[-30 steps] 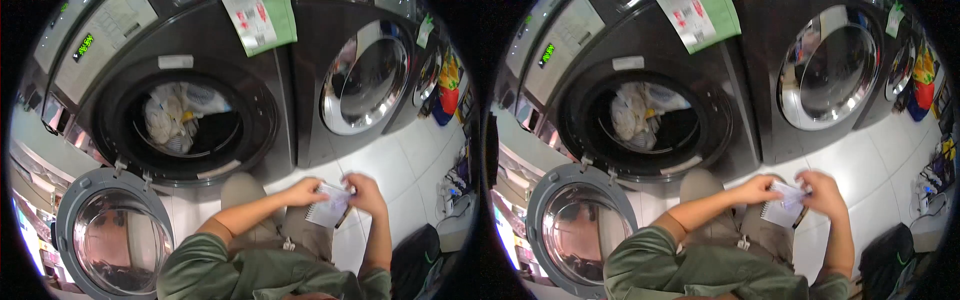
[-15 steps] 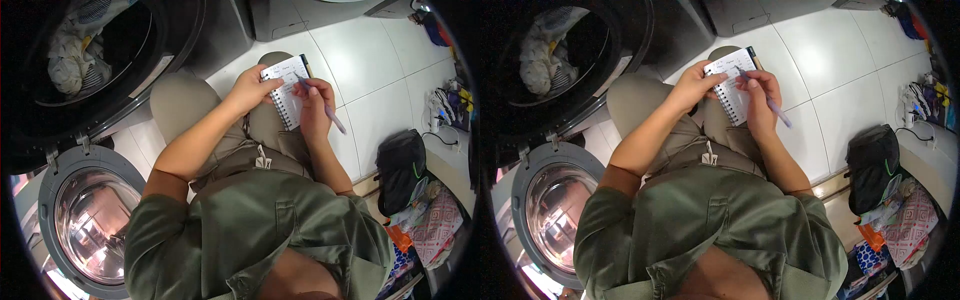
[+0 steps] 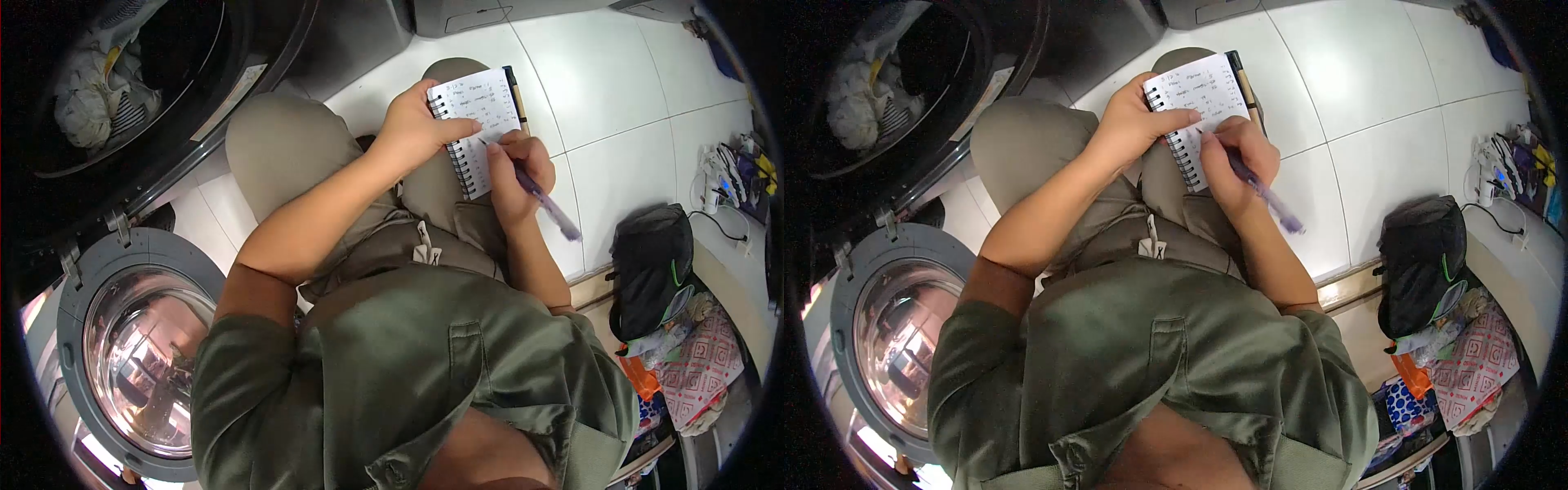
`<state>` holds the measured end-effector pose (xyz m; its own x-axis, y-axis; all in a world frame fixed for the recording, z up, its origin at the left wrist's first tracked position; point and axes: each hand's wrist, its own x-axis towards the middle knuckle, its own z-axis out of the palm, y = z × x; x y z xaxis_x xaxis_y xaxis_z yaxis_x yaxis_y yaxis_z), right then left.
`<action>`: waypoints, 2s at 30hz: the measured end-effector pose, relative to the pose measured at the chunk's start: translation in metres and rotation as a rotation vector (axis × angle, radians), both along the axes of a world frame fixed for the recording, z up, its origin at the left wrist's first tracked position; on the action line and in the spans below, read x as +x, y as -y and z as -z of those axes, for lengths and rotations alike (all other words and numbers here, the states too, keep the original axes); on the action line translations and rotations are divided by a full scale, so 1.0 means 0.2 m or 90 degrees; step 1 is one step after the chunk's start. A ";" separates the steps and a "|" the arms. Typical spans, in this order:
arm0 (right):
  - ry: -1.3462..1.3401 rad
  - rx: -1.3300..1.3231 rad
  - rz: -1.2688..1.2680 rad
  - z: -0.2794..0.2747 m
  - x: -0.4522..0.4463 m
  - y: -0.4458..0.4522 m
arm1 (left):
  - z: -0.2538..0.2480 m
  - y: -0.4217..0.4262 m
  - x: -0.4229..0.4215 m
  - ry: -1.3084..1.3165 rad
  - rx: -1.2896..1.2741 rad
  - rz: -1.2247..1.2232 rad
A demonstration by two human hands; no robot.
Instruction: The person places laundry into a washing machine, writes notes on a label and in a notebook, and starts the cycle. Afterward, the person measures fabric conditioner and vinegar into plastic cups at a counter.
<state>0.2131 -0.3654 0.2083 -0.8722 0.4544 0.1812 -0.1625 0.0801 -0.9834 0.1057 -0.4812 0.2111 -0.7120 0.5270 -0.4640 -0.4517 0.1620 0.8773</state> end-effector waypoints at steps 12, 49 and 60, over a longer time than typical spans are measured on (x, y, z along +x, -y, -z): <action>-0.046 0.393 0.086 0.05 -0.05 0.02 | 0.07 -0.01 0.01 -0.006 0.082 -0.038; 0.063 0.242 0.139 0.04 -0.04 0.05 | 0.10 0.00 -0.01 -0.046 0.028 0.012; 0.051 0.223 0.166 0.02 -0.04 0.03 | 0.13 -0.01 0.00 -0.088 0.003 0.002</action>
<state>0.2043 -0.3721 0.2045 -0.7544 0.5839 0.2997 -0.0169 0.4392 -0.8982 0.1065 -0.4788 0.1860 -0.7672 0.5318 -0.3585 -0.3254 0.1590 0.9321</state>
